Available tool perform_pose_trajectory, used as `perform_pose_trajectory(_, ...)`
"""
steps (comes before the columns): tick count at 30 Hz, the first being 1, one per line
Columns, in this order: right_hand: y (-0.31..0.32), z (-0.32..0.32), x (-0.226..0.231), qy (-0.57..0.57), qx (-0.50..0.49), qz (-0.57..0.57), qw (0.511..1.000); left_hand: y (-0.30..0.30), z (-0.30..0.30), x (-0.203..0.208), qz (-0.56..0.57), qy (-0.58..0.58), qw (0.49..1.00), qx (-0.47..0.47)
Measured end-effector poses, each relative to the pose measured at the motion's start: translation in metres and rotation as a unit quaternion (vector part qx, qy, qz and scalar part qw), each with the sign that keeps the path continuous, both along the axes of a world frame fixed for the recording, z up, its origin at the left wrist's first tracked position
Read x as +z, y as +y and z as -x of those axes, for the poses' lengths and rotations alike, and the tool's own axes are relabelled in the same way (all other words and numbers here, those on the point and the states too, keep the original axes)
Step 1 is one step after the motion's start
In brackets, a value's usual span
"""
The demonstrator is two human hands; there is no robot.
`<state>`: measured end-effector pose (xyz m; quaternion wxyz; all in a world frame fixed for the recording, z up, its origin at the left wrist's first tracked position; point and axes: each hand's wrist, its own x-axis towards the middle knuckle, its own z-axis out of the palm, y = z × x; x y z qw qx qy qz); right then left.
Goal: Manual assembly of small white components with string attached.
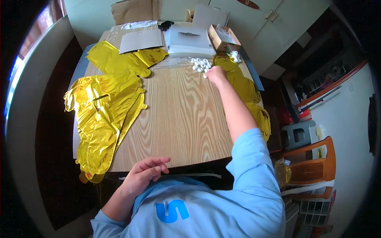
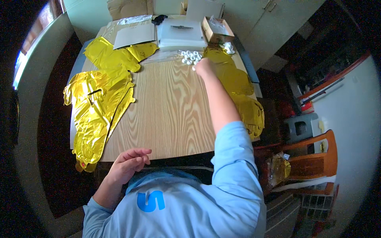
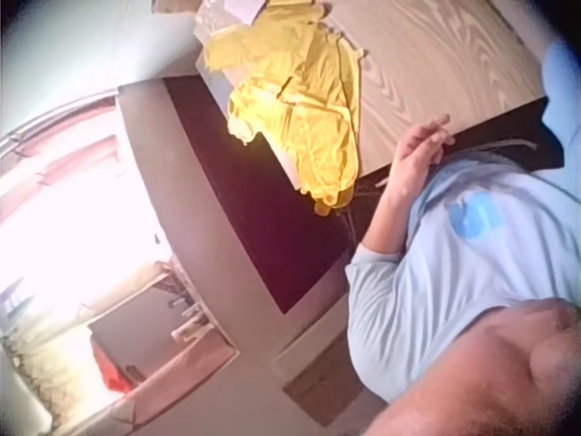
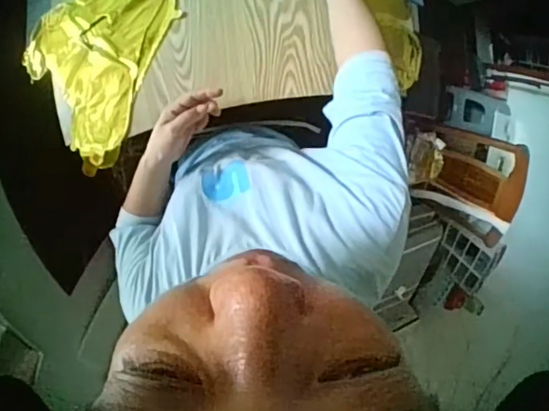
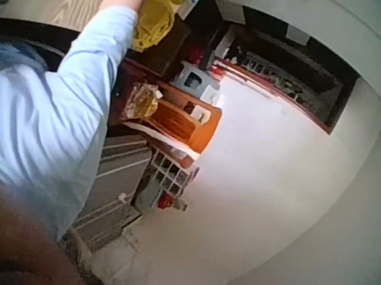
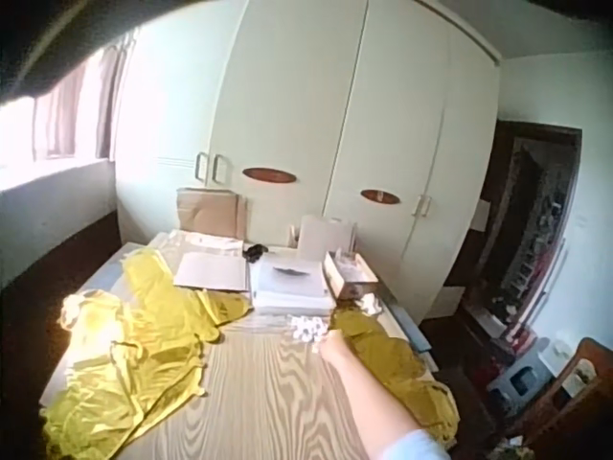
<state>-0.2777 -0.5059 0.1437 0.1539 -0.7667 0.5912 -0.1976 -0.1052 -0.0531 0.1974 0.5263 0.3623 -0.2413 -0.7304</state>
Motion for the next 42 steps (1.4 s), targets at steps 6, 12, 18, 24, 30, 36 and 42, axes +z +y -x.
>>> perform_pose_trajectory(6, 0.014, 0.000, 0.023, -0.286, -0.056, -0.205, 0.934, 0.016, -0.001, 0.009, -0.003, -0.012, 1.000, -0.015)
perform_pose_trajectory(12, 0.228, 0.053, 0.081, -0.095, 0.204, 0.073, 0.972, 0.059, -0.020, -0.014, -0.013, -0.139, 0.985, -0.105)
perform_pose_trajectory(18, 0.386, 0.096, -0.002, -0.095, 0.345, -0.236, 0.903, 0.061, -0.025, -0.091, -0.040, -0.530, 0.836, -0.139)
perform_pose_trajectory(24, 0.372, 0.087, -0.147, 0.000, 0.302, -0.353, 0.886, 0.045, -0.027, -0.184, 0.030, -0.610, 0.759, -0.226)
perform_pose_trajectory(30, 0.371, 0.052, -0.168, 0.108, 0.416, -0.370, 0.823, 0.042, -0.022, -0.199, 0.027, -0.605, 0.737, -0.300)
perform_pose_trajectory(36, 0.359, 0.048, -0.173, 0.007, 0.343, -0.380, 0.859, 0.043, -0.032, -0.213, -0.014, -0.548, 0.817, -0.179)
perform_pose_trajectory(42, 0.355, 0.045, -0.161, 0.005, 0.304, -0.394, 0.867, 0.039, -0.032, -0.209, -0.010, -0.513, 0.838, -0.186)
